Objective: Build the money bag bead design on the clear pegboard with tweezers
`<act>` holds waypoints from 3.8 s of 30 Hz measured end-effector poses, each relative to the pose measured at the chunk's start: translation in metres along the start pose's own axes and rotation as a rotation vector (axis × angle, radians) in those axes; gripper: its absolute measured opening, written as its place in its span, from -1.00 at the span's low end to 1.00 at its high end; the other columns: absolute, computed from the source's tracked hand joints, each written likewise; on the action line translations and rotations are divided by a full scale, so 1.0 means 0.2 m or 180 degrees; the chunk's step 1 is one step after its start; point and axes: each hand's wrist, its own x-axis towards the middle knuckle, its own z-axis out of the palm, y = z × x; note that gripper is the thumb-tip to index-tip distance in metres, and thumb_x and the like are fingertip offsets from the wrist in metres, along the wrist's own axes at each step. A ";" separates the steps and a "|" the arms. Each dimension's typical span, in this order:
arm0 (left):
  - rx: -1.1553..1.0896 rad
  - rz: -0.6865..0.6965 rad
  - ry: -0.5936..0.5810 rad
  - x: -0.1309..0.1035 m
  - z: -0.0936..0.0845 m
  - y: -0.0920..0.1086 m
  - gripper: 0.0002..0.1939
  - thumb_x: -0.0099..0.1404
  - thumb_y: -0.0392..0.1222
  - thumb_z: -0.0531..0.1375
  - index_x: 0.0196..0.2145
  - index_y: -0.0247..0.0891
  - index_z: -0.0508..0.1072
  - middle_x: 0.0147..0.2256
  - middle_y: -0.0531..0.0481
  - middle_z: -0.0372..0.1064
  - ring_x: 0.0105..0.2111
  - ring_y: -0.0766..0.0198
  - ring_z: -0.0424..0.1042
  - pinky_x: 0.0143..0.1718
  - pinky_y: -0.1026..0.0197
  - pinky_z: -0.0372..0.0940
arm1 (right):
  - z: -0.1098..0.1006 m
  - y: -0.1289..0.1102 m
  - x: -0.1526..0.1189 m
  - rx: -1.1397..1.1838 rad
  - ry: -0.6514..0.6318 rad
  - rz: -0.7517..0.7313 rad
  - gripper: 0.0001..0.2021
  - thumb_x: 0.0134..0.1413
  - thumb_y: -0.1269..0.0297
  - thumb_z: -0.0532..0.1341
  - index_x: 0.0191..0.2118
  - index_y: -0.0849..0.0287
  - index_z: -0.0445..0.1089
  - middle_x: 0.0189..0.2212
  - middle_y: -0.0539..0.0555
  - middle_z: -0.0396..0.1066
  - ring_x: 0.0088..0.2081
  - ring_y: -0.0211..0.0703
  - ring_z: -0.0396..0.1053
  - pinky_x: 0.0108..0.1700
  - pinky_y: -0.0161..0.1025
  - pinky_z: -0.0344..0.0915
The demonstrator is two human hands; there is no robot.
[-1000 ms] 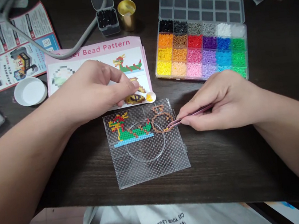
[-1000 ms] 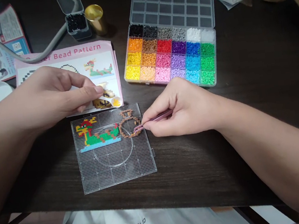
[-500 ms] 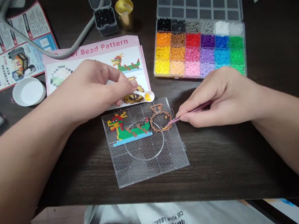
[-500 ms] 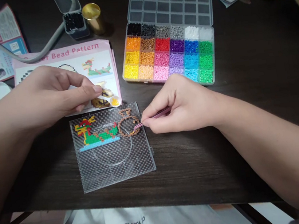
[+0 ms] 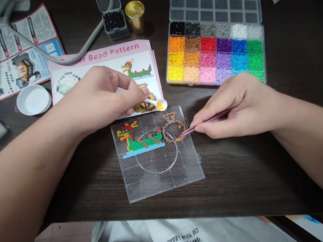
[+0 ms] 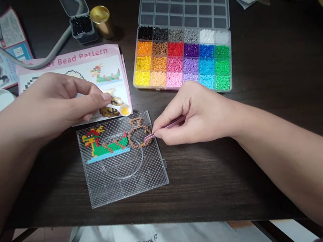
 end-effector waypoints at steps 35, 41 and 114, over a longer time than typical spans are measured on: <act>-0.0282 0.0179 -0.0514 -0.02 -0.04 0.00 -0.63 0.24 0.06 0.15 -0.58 -0.22 0.39 -0.64 0.06 0.33 -0.62 0.35 0.21 -0.55 0.25 0.10 | 0.10 -0.03 0.08 0.0783 0.1039 0.0546 -0.82 0.10 0.27 0.27 -0.29 0.20 0.62 -0.70 -0.04 0.28 -0.67 -0.40 0.14 -0.67 -0.41 0.07; -0.0475 0.0126 -0.0527 -0.01 -0.04 0.01 -0.63 0.24 0.06 0.15 -0.58 -0.24 0.37 -0.64 0.08 0.28 -0.63 0.38 0.16 -0.58 0.27 0.05 | 0.08 -0.04 0.08 0.0954 0.1185 0.0542 -0.82 0.08 0.26 0.29 -0.25 0.19 0.62 -0.71 -0.04 0.30 -0.69 -0.39 0.15 -0.68 -0.41 0.06; 0.1554 0.1459 0.0660 0.19 0.03 0.19 -0.70 0.38 -0.08 0.05 -0.33 -0.28 0.49 -0.42 -0.01 0.49 -0.43 0.27 0.41 -0.39 0.22 0.16 | 0.08 -0.01 0.09 0.0071 0.2978 0.0317 -0.89 0.08 0.29 0.28 -0.35 0.18 0.56 -0.53 0.03 0.49 -0.52 -0.26 0.39 -0.47 -0.32 0.34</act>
